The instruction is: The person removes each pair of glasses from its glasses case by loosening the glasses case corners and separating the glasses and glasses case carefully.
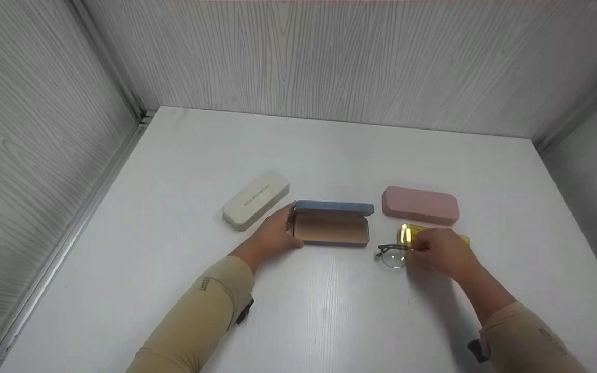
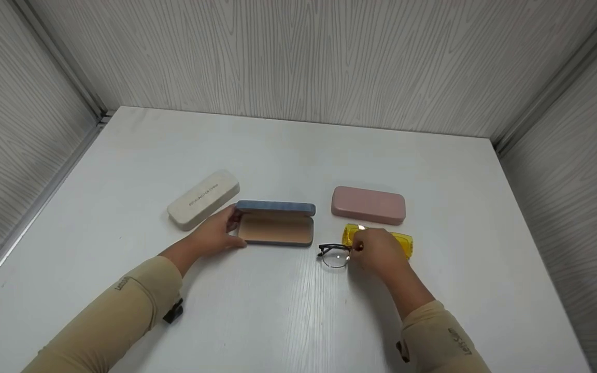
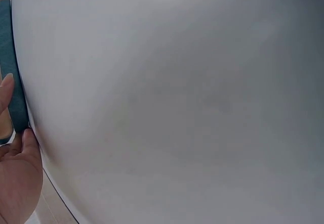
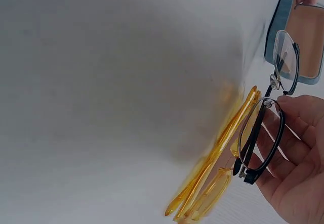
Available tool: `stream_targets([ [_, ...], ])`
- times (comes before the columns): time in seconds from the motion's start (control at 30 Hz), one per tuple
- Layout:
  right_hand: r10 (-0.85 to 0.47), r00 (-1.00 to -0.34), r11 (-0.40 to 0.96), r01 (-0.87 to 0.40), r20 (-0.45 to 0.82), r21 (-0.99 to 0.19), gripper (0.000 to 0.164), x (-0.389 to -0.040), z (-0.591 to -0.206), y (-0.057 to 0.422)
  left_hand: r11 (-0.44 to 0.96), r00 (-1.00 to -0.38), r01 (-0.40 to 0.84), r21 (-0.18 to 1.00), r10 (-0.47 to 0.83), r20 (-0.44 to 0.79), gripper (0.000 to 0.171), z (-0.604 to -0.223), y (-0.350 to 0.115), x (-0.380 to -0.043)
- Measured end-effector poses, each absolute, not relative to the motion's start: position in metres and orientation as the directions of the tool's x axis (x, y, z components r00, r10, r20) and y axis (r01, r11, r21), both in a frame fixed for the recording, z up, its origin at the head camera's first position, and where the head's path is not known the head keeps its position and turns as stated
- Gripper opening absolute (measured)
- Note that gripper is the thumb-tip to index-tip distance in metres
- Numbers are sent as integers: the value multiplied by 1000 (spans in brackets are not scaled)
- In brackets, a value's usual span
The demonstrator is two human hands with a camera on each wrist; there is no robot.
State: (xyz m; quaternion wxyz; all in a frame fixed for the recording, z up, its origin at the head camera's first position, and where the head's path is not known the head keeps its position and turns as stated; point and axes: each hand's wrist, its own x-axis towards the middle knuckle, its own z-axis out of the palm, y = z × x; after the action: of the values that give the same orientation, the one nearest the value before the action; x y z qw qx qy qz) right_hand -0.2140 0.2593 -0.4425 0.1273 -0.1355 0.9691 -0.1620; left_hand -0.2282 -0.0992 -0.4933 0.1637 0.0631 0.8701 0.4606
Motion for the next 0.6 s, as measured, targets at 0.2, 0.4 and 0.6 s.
stream_targets([
  [0.2,-264,-924,936,-175,-277,-305,5,-213,-448,267,577,-940,-48,815,249,-232,97,-495,-99,-230],
  [0.4,-230,-918,949,-138,-324,-282,6,-213,-449,270,573,-941,-34,819,256,-219,97,-496,-99,-231],
  [0.6,-177,-892,968,-82,-416,-235,4,-213,-448,273,575,-942,-30,818,258,-216,97,-497,-100,-230],
])
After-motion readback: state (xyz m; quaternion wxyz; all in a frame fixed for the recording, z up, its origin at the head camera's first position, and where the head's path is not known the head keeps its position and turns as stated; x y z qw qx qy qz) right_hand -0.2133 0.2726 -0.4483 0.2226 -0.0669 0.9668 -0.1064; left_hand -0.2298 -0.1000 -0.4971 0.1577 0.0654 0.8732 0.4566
